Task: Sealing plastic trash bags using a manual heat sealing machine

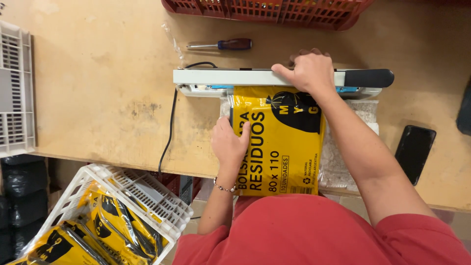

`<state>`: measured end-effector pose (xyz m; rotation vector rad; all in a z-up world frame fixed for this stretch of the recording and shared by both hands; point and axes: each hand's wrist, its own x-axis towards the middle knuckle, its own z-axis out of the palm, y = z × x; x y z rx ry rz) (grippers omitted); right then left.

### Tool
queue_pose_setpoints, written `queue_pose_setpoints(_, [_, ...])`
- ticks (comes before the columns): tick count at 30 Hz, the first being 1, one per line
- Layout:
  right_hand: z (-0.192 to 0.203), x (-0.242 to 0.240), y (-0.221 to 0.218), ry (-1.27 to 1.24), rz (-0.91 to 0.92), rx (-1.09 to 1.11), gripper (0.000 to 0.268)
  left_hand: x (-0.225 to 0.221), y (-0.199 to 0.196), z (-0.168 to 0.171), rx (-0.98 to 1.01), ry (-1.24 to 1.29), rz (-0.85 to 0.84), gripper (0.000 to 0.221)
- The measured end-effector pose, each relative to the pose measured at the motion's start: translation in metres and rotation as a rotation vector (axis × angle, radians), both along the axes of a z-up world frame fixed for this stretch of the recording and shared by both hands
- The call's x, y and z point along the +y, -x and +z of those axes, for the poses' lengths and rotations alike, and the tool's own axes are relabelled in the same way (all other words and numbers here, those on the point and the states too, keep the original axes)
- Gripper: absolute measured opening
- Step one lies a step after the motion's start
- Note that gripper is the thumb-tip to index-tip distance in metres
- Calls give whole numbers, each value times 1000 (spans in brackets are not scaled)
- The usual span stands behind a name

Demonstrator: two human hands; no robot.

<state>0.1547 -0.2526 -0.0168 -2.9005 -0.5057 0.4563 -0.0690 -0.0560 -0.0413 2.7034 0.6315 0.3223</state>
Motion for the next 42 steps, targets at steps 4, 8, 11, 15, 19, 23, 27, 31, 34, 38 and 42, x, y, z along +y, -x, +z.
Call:
queue_pose_setpoints(4, [-2, -1, 1, -14, 1, -13, 73, -2, -1, -5, -4, -44, 8, 54])
queue_pose_setpoints(8, [-4, -1, 0, -6, 2, 9, 79, -3, -1, -10, -18, -82, 2, 56])
queue_pose_setpoints(11, [5, 2, -1, 9, -6, 48, 81, -2, -4, -17, -39, -111, -3, 57])
queue_pose_setpoints(15, [6, 3, 0, 14, -11, 37, 86, -1, -5, -13, -61, -125, -29, 56])
queue_pose_setpoints(19, [21, 5, 4, 25, -1, 53, 92, -2, -4, -10, -25, -93, -24, 56])
queue_pose_setpoints(23, [26, 4, 4, -40, 20, 18, 80, -4, -6, -2, 52, -95, -17, 59])
queue_pose_setpoints(27, [-10, -6, -13, -378, 102, -222, 47, -5, -2, 6, 130, -29, -29, 59])
queue_pose_setpoints(31, [125, -19, 53, -861, 138, -228, 26, -5, -1, 26, 134, 72, -48, 53])
queue_pose_setpoints(34, [137, -50, 114, -970, 57, -46, 17, -7, 3, 29, 160, 251, -16, 43])
queue_pose_setpoints(38, [33, -92, 171, -878, -112, -141, 32, -11, 7, 16, -18, 292, -10, 39])
queue_pose_setpoints(42, [26, -88, 234, -844, -472, 102, 65, -11, 57, 11, -280, 553, -171, 32])
